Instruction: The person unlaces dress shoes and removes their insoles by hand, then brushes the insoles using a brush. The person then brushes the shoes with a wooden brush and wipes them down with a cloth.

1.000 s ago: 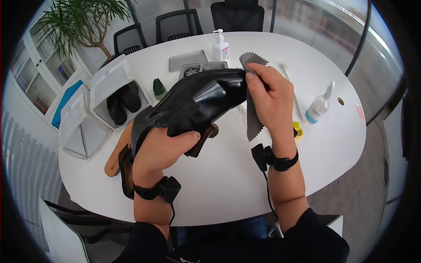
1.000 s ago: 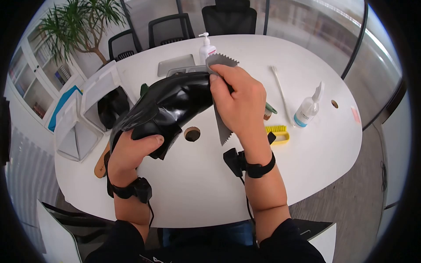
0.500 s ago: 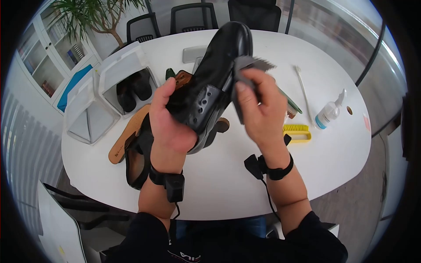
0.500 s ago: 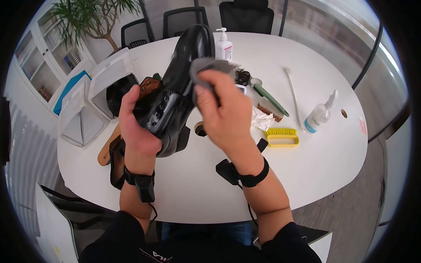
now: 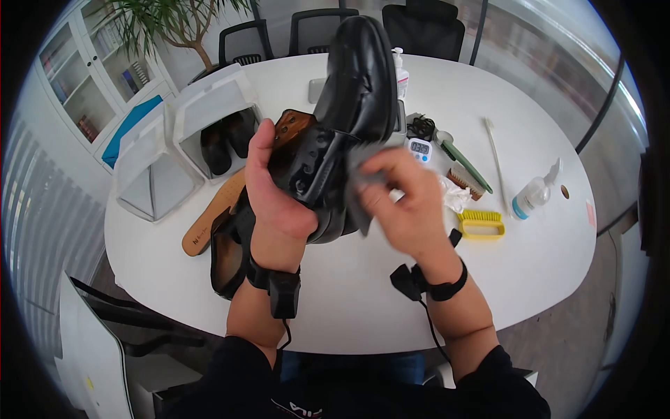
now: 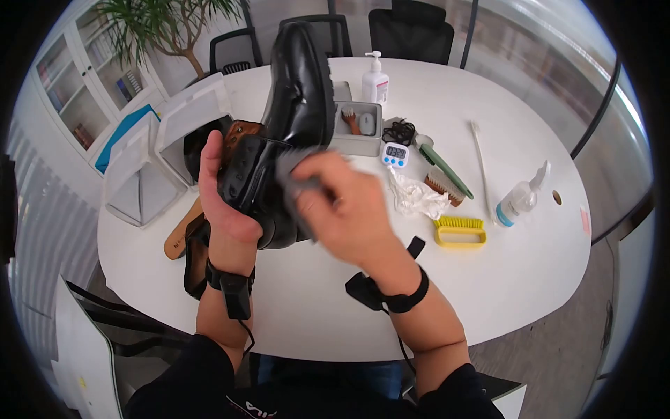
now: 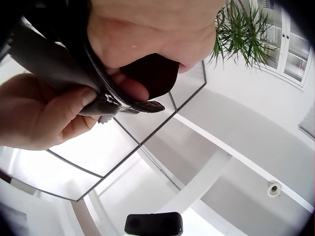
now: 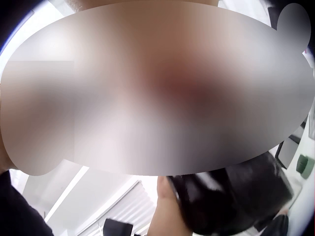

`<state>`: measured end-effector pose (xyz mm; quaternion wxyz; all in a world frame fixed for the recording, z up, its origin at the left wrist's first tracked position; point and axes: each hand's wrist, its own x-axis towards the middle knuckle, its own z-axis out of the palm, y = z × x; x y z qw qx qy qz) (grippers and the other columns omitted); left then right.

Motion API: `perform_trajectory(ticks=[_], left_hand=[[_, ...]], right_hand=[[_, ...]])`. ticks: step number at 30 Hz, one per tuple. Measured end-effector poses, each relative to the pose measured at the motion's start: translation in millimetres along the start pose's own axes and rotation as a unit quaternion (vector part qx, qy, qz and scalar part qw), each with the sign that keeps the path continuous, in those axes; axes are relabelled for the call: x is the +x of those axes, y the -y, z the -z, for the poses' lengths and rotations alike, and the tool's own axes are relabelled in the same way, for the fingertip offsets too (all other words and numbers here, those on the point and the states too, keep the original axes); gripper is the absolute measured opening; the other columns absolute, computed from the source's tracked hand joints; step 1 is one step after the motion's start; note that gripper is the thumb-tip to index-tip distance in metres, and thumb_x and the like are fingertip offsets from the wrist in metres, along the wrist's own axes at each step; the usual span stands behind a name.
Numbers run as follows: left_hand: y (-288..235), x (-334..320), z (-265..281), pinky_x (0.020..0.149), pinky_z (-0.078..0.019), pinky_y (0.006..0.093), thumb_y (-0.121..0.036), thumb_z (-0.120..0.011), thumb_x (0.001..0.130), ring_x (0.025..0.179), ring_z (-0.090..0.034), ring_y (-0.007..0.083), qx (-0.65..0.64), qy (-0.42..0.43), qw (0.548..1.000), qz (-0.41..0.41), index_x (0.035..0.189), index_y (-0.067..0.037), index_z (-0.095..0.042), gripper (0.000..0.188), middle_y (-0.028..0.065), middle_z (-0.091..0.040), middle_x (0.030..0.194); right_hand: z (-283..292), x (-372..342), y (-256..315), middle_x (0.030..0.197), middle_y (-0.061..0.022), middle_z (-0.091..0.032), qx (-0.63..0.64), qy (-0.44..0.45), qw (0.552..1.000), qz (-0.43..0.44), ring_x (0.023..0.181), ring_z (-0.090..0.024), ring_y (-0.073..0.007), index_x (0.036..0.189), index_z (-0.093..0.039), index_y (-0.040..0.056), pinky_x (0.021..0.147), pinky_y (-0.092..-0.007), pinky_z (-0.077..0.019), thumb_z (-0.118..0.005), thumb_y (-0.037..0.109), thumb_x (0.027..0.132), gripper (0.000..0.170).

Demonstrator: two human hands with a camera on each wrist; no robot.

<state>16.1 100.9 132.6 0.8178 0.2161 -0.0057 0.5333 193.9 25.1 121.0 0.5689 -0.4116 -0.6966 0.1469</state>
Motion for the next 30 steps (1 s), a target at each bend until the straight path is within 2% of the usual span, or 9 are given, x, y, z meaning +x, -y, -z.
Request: perform_trajectory(ticks=[2,5,10,15,20,22,24,26,30], left_hand=[[3.8,-2.7,-5.5,0.099,-0.0558,0.0450,-0.040,-0.056,0.105,0.107,-0.072,0.0300,-0.015,0.006,0.999,0.030,0.119,-0.006,-0.071,0.040,0.0104,-0.075,0.118],[9.8,-5.5,-8.3,0.099,-0.0557,0.0470,-0.041,-0.055,0.104,0.110,-0.071,0.0314,-0.038,0.017,0.996,0.085,0.121,-0.006,-0.070,0.042,0.0105,-0.074,0.122],[6.8,-4.5,1.3,0.100,-0.0559,0.0468,-0.042,-0.056,0.104,0.111,-0.071,0.0311,-0.062,0.027,0.997,0.045,0.121,-0.007,-0.071,0.041,0.0106,-0.074,0.123],[-8.2,2.0,11.2,0.104,-0.0549,0.0461,-0.041,-0.056,0.104,0.114,-0.071,0.0308,-0.020,0.009,0.999,-0.043,0.121,-0.007,-0.071,0.041,0.0105,-0.074,0.124],[-8.3,1.9,7.1,0.106,-0.0527,0.0454,-0.040,-0.055,0.105,0.115,-0.070,0.0304,-0.036,0.024,0.999,0.003,0.124,-0.006,-0.069,0.042,0.0105,-0.074,0.125],[1.3,-0.5,4.4,0.106,-0.0522,0.0450,-0.039,-0.054,0.105,0.115,-0.070,0.0300,-0.031,0.048,0.998,0.021,0.125,-0.006,-0.069,0.042,0.0104,-0.073,0.126],[17.5,-5.2,-2.1,0.105,-0.0508,0.0438,-0.038,-0.054,0.105,0.114,-0.069,0.0290,-0.031,0.067,0.996,0.042,0.127,-0.005,-0.068,0.042,0.0103,-0.073,0.126],[32.7,-10.9,-14.0,0.102,-0.0526,0.0422,-0.040,-0.053,0.106,0.110,-0.070,0.0272,-0.045,0.014,0.998,0.046,0.120,-0.006,-0.071,0.041,0.0098,-0.075,0.121],[19.5,-4.4,6.3,0.106,-0.0509,0.0450,-0.041,-0.055,0.104,0.116,-0.069,0.0301,-0.074,0.104,0.992,0.024,0.125,-0.005,-0.069,0.044,0.0107,-0.074,0.124]], right_hand=[[6.2,4.6,-9.0,0.094,-0.0061,-0.072,0.064,-0.133,0.988,-0.048,0.076,-0.069,-0.0116,0.114,-0.064,0.0045,0.069,-0.0275,-0.0548,-0.074,0.005,0.093,0.023],[12.1,10.4,0.4,0.099,-0.0033,-0.070,0.156,-0.202,0.967,-0.021,0.087,-0.066,-0.0076,0.119,-0.060,0.0011,0.075,-0.0236,-0.0525,-0.070,0.008,0.101,0.022],[-0.1,-2.0,-9.0,0.086,-0.0013,-0.063,0.131,-0.101,0.984,-0.065,0.070,-0.058,-0.0061,0.110,-0.062,0.0052,0.062,-0.0242,-0.0465,-0.071,0.005,0.093,0.020],[-22.0,-5.3,6.8,0.064,-0.0067,-0.062,-0.011,0.107,0.990,0.088,0.053,-0.061,-0.0299,0.087,-0.065,0.0084,0.051,-0.0367,-0.0484,-0.067,0.001,0.071,0.017],[-26.5,-6.6,9.0,0.071,-0.0078,-0.067,0.010,0.093,0.990,0.107,0.059,-0.066,-0.0246,0.092,-0.070,0.0054,0.055,-0.0307,-0.0486,-0.071,-0.003,0.073,0.020],[-19.7,-2.8,17.8,0.084,-0.0110,-0.073,0.020,-0.018,0.991,0.131,0.066,-0.071,-0.0276,0.098,-0.072,0.0066,0.059,-0.0339,-0.0541,-0.074,0.000,0.077,0.022],[-11.3,-2.2,17.1,0.091,-0.0121,-0.075,-0.012,-0.100,0.984,0.149,0.071,-0.072,-0.0213,0.106,-0.074,0.0017,0.065,-0.0292,-0.0557,-0.077,0.003,0.085,0.021],[-8.5,-6.0,22.0,0.093,-0.0131,-0.076,0.035,-0.149,0.987,0.053,0.073,-0.073,-0.0209,0.109,-0.074,0.0006,0.066,-0.0277,-0.0559,-0.077,0.003,0.087,0.022],[-14.4,-8.6,27.1,0.088,-0.0112,-0.075,0.032,-0.038,0.996,0.070,0.074,-0.075,-0.0221,0.103,-0.072,0.0029,0.064,-0.0291,-0.0558,-0.076,0.005,0.086,0.017]])
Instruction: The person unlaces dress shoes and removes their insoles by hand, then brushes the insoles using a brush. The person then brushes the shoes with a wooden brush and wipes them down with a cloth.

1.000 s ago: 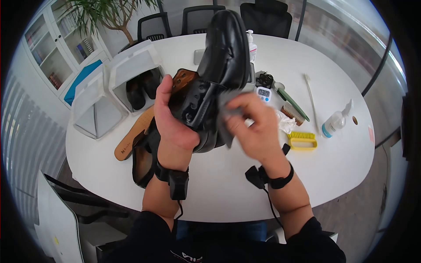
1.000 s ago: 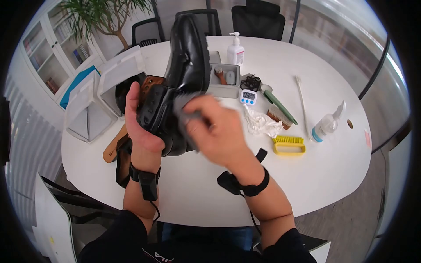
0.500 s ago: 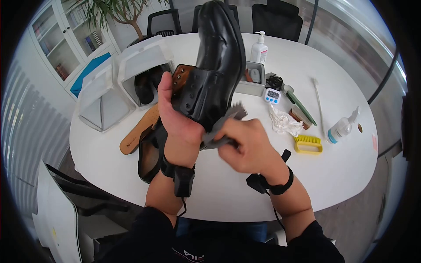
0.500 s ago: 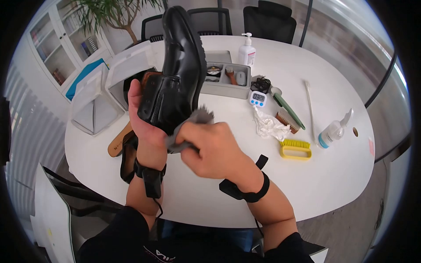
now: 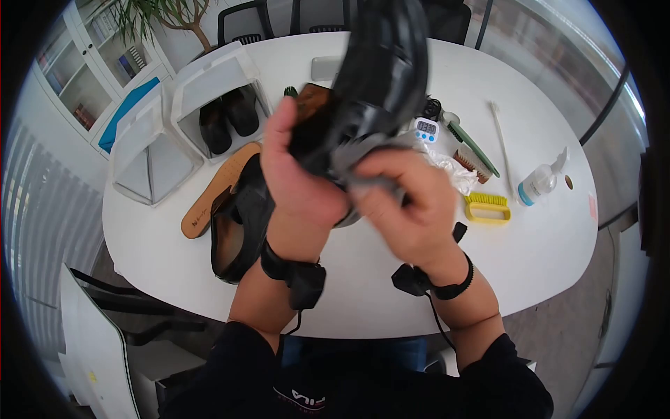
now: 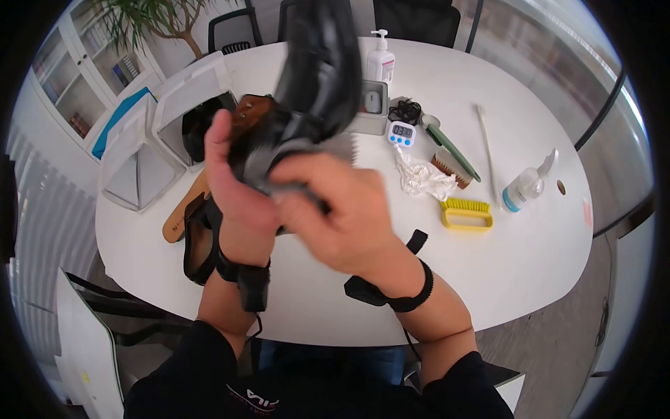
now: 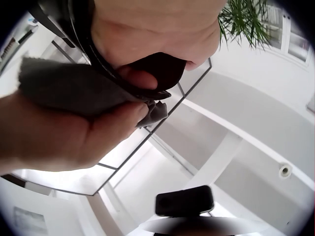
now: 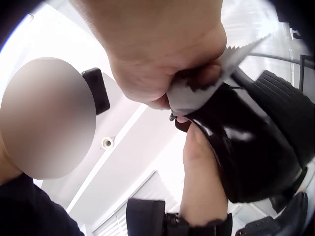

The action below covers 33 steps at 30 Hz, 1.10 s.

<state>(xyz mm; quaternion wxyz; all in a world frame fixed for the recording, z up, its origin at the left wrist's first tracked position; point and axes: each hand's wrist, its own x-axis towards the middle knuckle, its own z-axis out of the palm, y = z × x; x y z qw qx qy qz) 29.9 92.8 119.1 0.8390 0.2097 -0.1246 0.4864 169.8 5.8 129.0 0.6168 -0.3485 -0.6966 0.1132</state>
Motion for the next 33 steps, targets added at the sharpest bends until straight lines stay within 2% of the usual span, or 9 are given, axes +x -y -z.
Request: perform_trajectory(ticks=[4,8,12,14,15,19,25,30,33], left_hand=[[-35.9,-2.6,2.8,0.108,-0.0519,0.0486,-0.045,-0.053,0.105,0.118,-0.069,0.0316,-0.007,-0.024,0.999,-0.048,0.122,-0.007,-0.070,0.045,0.0120,-0.074,0.125],[-59.0,-2.6,11.1,0.107,-0.0529,0.0487,-0.045,-0.048,0.107,0.118,-0.069,0.0327,0.072,-0.046,0.986,-0.146,0.125,-0.008,-0.069,0.047,0.0132,-0.072,0.128],[-51.0,-3.6,0.5,0.105,-0.0539,0.0462,-0.044,-0.049,0.107,0.118,-0.069,0.0312,0.109,-0.078,0.973,-0.187,0.125,-0.008,-0.069,0.044,0.0111,-0.073,0.128],[-40.3,-4.1,-7.5,0.104,-0.0545,0.0451,-0.043,-0.050,0.107,0.118,-0.069,0.0300,0.084,-0.093,0.980,-0.156,0.125,-0.009,-0.069,0.043,0.0098,-0.073,0.128],[-33.0,-3.4,-8.1,0.103,-0.0546,0.0443,-0.042,-0.051,0.107,0.117,-0.070,0.0291,0.094,-0.087,0.980,-0.154,0.125,-0.009,-0.069,0.042,0.0087,-0.073,0.128],[-32.7,-4.1,-4.4,0.104,-0.0535,0.0432,-0.043,-0.053,0.106,0.117,-0.070,0.0278,0.070,-0.073,0.988,-0.121,0.126,-0.009,-0.070,0.043,0.0070,-0.073,0.128],[-67.5,-6.1,6.0,0.109,-0.0508,0.0470,-0.049,-0.049,0.105,0.120,-0.068,0.0328,0.056,-0.033,0.987,-0.150,0.128,-0.006,-0.069,0.053,0.0125,-0.072,0.131],[-64.6,-7.2,13.2,0.109,-0.0511,0.0510,-0.050,-0.046,0.105,0.121,-0.068,0.0357,0.049,0.093,0.980,-0.167,0.131,-0.001,-0.066,0.059,0.0177,-0.070,0.134],[-63.2,-7.6,21.8,0.108,-0.0521,0.0506,-0.047,-0.047,0.106,0.120,-0.069,0.0363,0.144,0.026,0.962,-0.232,0.131,0.000,-0.066,0.056,0.0187,-0.070,0.133]], right_hand=[[-28.9,-9.8,-12.7,0.070,-0.0044,-0.065,-0.077,0.142,0.978,0.135,0.062,-0.067,-0.0273,0.093,-0.070,0.0092,0.054,-0.0398,-0.0514,-0.073,0.005,0.072,0.022],[-35.9,-15.4,-32.5,0.066,-0.0050,-0.063,-0.096,0.210,0.967,0.103,0.058,-0.065,-0.0292,0.089,-0.072,0.0100,0.056,-0.0379,-0.0514,-0.073,0.003,0.068,0.023],[-25.4,-10.4,-36.6,0.078,-0.0074,-0.071,-0.081,0.158,0.982,0.058,0.061,-0.067,-0.0225,0.099,-0.072,0.0068,0.058,-0.0324,-0.0528,-0.075,0.000,0.075,0.025],[-26.0,-6.2,-26.0,0.074,-0.0057,-0.066,0.029,-0.021,0.997,-0.067,0.060,-0.064,-0.0159,0.102,-0.071,0.0075,0.055,-0.0297,-0.0486,-0.075,0.006,0.085,0.018],[-18.7,-6.1,-25.7,0.077,-0.0036,-0.066,0.028,-0.020,0.995,-0.094,0.064,-0.058,-0.0070,0.110,-0.070,0.0055,0.058,-0.0245,-0.0455,-0.074,0.007,0.092,0.018],[-22.4,-11.4,-24.2,0.077,0.0017,-0.065,0.141,-0.014,0.979,-0.148,0.068,-0.055,-0.0033,0.115,-0.063,0.0031,0.060,-0.0224,-0.0436,-0.073,0.008,0.094,0.023],[-46.3,-26.1,-45.1,0.077,-0.0106,-0.071,0.037,0.191,0.980,-0.031,0.065,-0.069,-0.0282,0.093,-0.070,0.0074,0.058,-0.0359,-0.0531,-0.071,0.001,0.077,0.017],[-56.6,-31.3,-48.4,0.078,-0.0089,-0.074,0.023,0.206,0.978,0.011,0.067,-0.073,-0.0230,0.093,-0.074,0.0036,0.062,-0.0301,-0.0549,-0.070,-0.005,0.074,0.021],[-30.7,-14.0,-35.1,0.083,-0.0086,-0.075,0.079,0.189,0.978,-0.051,0.072,-0.075,-0.0205,0.092,-0.073,0.0023,0.069,-0.0282,-0.0556,-0.071,-0.004,0.073,0.020]])
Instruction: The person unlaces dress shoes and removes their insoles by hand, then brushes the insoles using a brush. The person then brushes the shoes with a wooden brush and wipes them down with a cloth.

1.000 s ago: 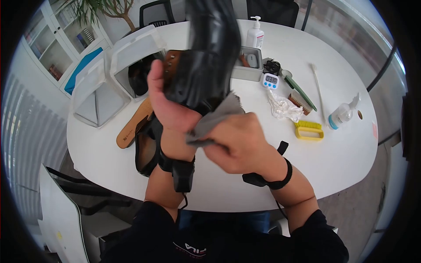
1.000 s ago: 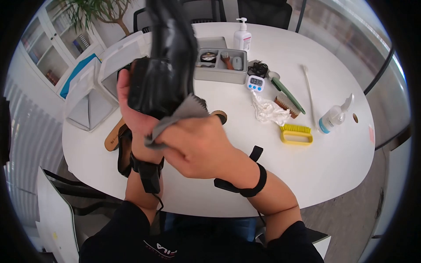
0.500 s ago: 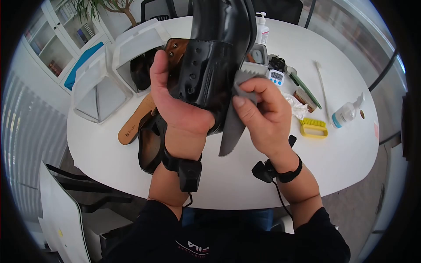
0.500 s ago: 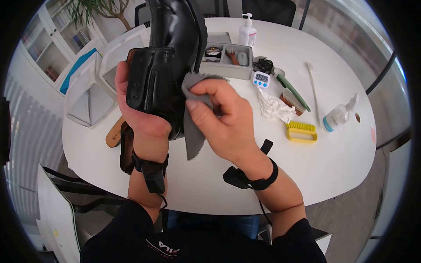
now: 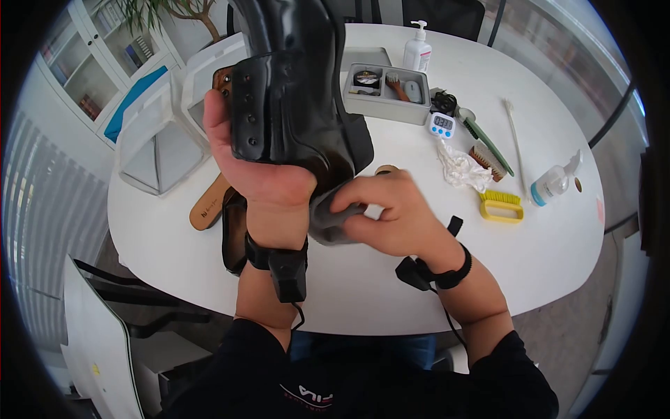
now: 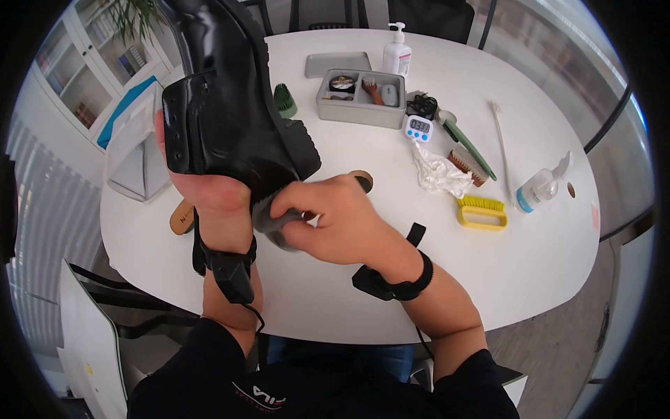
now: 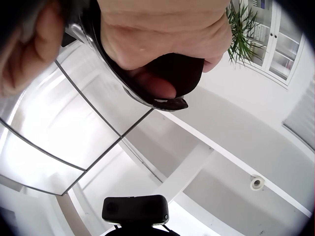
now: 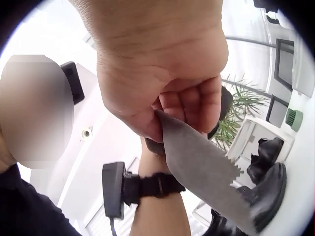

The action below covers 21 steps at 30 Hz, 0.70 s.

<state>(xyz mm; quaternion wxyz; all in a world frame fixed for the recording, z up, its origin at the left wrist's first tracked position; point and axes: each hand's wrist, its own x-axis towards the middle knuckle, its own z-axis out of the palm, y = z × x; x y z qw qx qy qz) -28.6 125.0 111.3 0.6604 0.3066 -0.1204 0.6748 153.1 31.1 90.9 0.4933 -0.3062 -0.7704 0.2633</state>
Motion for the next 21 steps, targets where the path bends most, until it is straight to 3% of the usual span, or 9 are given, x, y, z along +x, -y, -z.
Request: perform_trajectory(ticks=[1,4,8,11,13,15,18,19,21], left_hand=[[1.6,-0.1,-3.9,0.108,-0.0521,0.0506,-0.047,-0.047,0.106,0.120,-0.069,0.0363,-0.001,0.000,1.000,0.002,0.131,0.000,-0.066,0.056,0.0187,-0.070,0.133],[7.9,-3.8,-26.4,0.107,-0.0538,0.0468,-0.043,-0.048,0.108,0.118,-0.070,0.0350,-0.041,0.024,0.996,0.076,0.128,-0.001,-0.067,0.050,0.0175,-0.071,0.131],[36.3,-17.5,-43.2,0.104,-0.0547,0.0428,-0.039,-0.049,0.108,0.114,-0.071,0.0302,-0.071,-0.062,0.986,0.134,0.126,-0.004,-0.069,0.044,0.0126,-0.073,0.126],[44.7,-22.7,-42.4,0.104,-0.0534,0.0437,-0.040,-0.050,0.107,0.112,-0.071,0.0275,-0.025,-0.079,0.987,0.135,0.126,-0.006,-0.069,0.043,0.0088,-0.074,0.124],[41.5,-19.1,-48.6,0.105,-0.0529,0.0440,-0.042,-0.051,0.106,0.114,-0.070,0.0283,-0.054,-0.129,0.981,0.135,0.125,-0.006,-0.069,0.045,0.0088,-0.073,0.125],[33.3,-14.9,-41.3,0.104,-0.0536,0.0448,-0.046,-0.051,0.106,0.115,-0.070,0.0297,-0.081,-0.102,0.977,0.168,0.126,-0.006,-0.069,0.048,0.0103,-0.073,0.127],[23.0,-10.1,-32.3,0.104,-0.0544,0.0463,-0.051,-0.051,0.104,0.115,-0.070,0.0336,-0.094,-0.053,0.977,0.186,0.129,-0.003,-0.067,0.056,0.0149,-0.073,0.128],[21.8,-9.6,-32.5,0.104,-0.0544,0.0463,-0.051,-0.051,0.104,0.115,-0.070,0.0336,-0.093,-0.051,0.976,0.189,0.129,-0.003,-0.067,0.056,0.0149,-0.073,0.128],[22.1,-10.4,-33.4,0.104,-0.0556,0.0462,-0.051,-0.050,0.105,0.114,-0.071,0.0345,-0.076,-0.038,0.979,0.186,0.129,-0.001,-0.067,0.058,0.0161,-0.073,0.127]], right_hand=[[5.3,1.1,4.7,0.083,-0.0086,-0.075,-0.001,-0.001,1.000,-0.002,0.072,-0.075,-0.0205,0.092,-0.073,0.0023,0.069,-0.0282,-0.0556,-0.071,-0.004,0.073,0.020],[16.9,-0.6,15.9,0.092,-0.0061,-0.075,0.009,-0.167,0.985,-0.046,0.074,-0.069,-0.0121,0.107,-0.073,0.0030,0.068,-0.0266,-0.0547,-0.073,0.000,0.085,0.022],[23.5,3.1,14.5,0.103,-0.0031,-0.072,0.021,-0.303,0.953,0.005,0.081,-0.064,-0.0089,0.114,-0.070,0.0014,0.073,-0.0245,-0.0526,-0.071,0.004,0.096,0.019],[24.7,1.9,16.1,0.096,-0.0034,-0.070,0.010,-0.295,0.955,0.010,0.079,-0.063,-0.0099,0.112,-0.068,0.0011,0.071,-0.0250,-0.0519,-0.068,0.001,0.095,0.017],[35.2,1.2,17.3,0.081,-0.0087,-0.066,-0.075,-0.202,0.976,-0.010,0.068,-0.063,-0.0159,0.101,-0.068,0.0024,0.065,-0.0298,-0.0505,-0.067,0.002,0.082,0.019],[37.5,0.7,21.5,0.074,-0.0097,-0.064,-0.117,-0.092,0.985,-0.091,0.061,-0.061,-0.0189,0.098,-0.068,0.0033,0.061,-0.0316,-0.0494,-0.068,0.003,0.079,0.019],[29.9,-0.1,11.8,0.070,-0.0100,-0.063,-0.175,-0.054,0.983,-0.019,0.057,-0.058,-0.0200,0.097,-0.068,0.0028,0.059,-0.0324,-0.0486,-0.067,0.003,0.079,0.017],[29.4,1.7,13.8,0.070,-0.0100,-0.063,-0.176,-0.058,0.983,-0.018,0.057,-0.058,-0.0200,0.097,-0.068,0.0028,0.059,-0.0324,-0.0486,-0.067,0.003,0.079,0.017],[30.2,3.5,20.3,0.072,-0.0102,-0.064,-0.035,-0.161,0.982,-0.094,0.057,-0.059,-0.0189,0.097,-0.068,0.0021,0.059,-0.0320,-0.0492,-0.067,0.002,0.080,0.017]])
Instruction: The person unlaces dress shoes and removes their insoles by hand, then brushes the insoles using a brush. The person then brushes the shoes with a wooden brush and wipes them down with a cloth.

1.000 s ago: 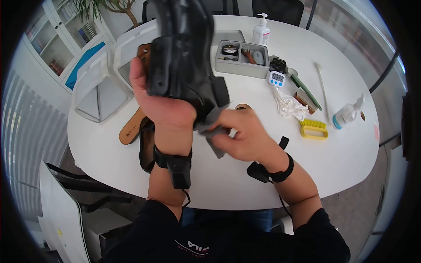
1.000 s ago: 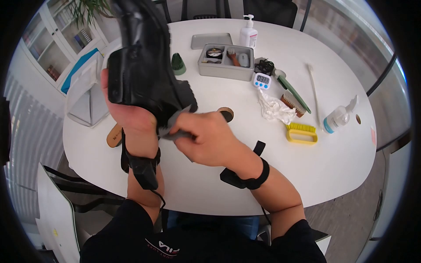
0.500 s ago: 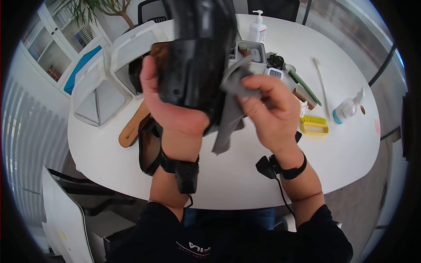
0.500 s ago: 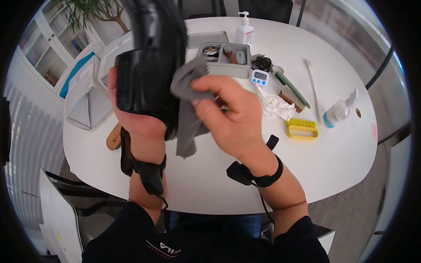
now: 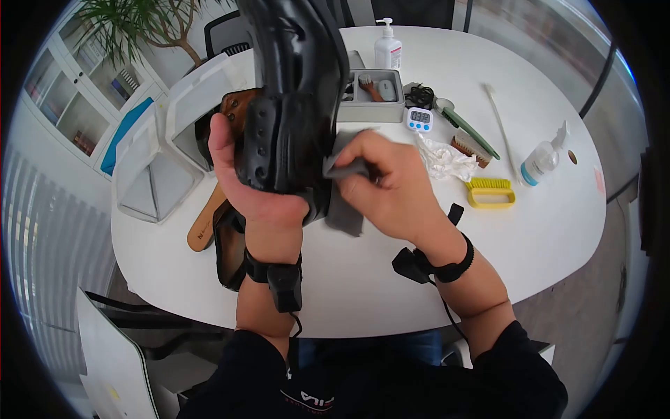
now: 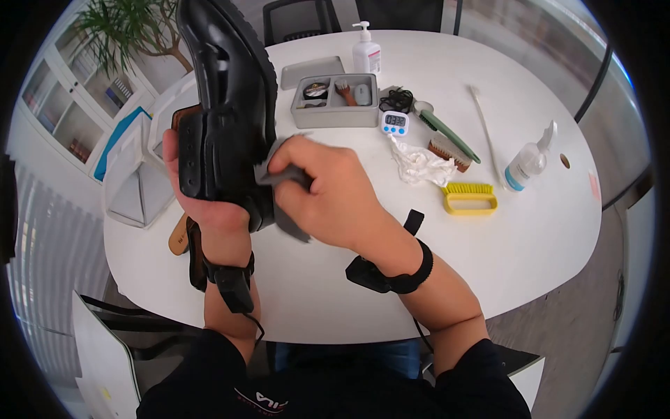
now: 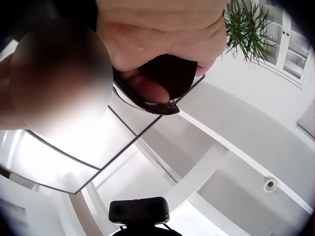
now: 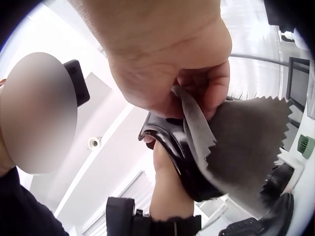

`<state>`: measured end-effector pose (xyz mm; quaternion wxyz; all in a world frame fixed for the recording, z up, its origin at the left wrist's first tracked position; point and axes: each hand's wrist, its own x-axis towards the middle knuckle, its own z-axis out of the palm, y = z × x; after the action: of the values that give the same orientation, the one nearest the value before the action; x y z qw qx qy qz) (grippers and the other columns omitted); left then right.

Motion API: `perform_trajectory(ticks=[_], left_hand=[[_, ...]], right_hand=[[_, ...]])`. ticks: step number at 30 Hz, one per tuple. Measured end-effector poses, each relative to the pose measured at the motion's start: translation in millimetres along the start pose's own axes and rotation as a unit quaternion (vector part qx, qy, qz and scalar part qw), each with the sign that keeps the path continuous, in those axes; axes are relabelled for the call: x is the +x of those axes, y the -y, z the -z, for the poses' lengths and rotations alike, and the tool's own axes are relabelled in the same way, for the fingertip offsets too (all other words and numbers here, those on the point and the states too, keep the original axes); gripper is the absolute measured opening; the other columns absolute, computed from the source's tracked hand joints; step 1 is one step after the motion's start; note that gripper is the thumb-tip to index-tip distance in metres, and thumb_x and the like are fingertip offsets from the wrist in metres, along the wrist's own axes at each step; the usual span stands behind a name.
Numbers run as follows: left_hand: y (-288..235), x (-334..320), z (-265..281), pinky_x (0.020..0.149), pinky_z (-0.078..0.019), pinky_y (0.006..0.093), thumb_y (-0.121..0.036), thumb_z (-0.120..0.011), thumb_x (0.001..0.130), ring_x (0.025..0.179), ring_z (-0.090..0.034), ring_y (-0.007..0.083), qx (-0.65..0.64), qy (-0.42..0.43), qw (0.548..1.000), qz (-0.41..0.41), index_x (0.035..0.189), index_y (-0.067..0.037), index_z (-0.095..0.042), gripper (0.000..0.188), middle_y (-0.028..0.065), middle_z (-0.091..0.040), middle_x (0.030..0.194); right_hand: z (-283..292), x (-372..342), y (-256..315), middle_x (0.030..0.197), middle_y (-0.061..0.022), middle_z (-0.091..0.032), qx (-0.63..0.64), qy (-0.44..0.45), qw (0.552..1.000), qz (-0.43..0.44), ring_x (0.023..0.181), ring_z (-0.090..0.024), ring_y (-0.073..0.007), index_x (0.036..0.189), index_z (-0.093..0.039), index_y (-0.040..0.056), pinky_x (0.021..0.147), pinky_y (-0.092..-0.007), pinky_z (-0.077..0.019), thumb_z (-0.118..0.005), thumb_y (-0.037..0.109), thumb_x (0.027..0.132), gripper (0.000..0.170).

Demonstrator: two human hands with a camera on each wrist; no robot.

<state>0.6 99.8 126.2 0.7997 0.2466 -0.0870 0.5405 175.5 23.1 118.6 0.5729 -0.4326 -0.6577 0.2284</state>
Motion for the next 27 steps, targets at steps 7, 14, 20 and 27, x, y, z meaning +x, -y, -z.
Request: perform_trajectory(ticks=[7,14,20,27], left_hand=[[41.1,-5.6,-2.2,0.104,-0.0559,0.0480,-0.047,-0.049,0.108,0.113,-0.072,0.0326,-0.084,0.011,0.994,0.074,0.129,-0.003,-0.067,0.052,0.0157,-0.073,0.128],[18.0,2.0,3.8,0.105,-0.0551,0.0499,-0.050,-0.051,0.107,0.117,-0.071,0.0342,-0.034,0.088,0.992,0.079,0.132,-0.004,-0.067,0.055,0.0166,-0.072,0.131],[22.4,3.3,3.0,0.105,-0.0556,0.0509,-0.049,-0.052,0.106,0.117,-0.071,0.0356,-0.094,0.053,0.991,0.080,0.132,-0.005,-0.067,0.053,0.0166,-0.072,0.131],[49.6,-4.5,-12.4,0.104,-0.0557,0.0490,-0.042,-0.052,0.107,0.115,-0.071,0.0341,-0.062,-0.030,0.992,0.108,0.129,-0.007,-0.068,0.044,0.0143,-0.073,0.128]], right_hand=[[23.1,7.4,-0.8,0.097,-0.0029,-0.071,0.070,-0.198,0.971,0.116,0.081,-0.062,-0.0085,0.115,-0.067,0.0005,0.072,-0.0243,-0.0508,-0.067,0.005,0.099,0.016],[25.0,7.1,6.9,0.071,-0.0138,-0.066,-0.062,0.073,0.988,-0.119,0.061,-0.061,-0.0205,0.100,-0.070,-0.0009,0.063,-0.0318,-0.0502,-0.063,0.003,0.082,0.020],[22.2,7.0,-4.7,0.087,-0.0030,-0.069,0.199,-0.032,0.977,-0.063,0.072,-0.061,-0.0113,0.106,-0.068,0.0014,0.070,-0.0263,-0.0505,-0.062,-0.001,0.088,0.019],[36.0,10.2,4.1,0.102,-0.0016,-0.068,0.114,-0.222,0.964,0.093,0.089,-0.060,-0.0071,0.117,-0.068,0.0016,0.080,-0.0225,-0.0487,-0.068,0.007,0.100,0.017]])
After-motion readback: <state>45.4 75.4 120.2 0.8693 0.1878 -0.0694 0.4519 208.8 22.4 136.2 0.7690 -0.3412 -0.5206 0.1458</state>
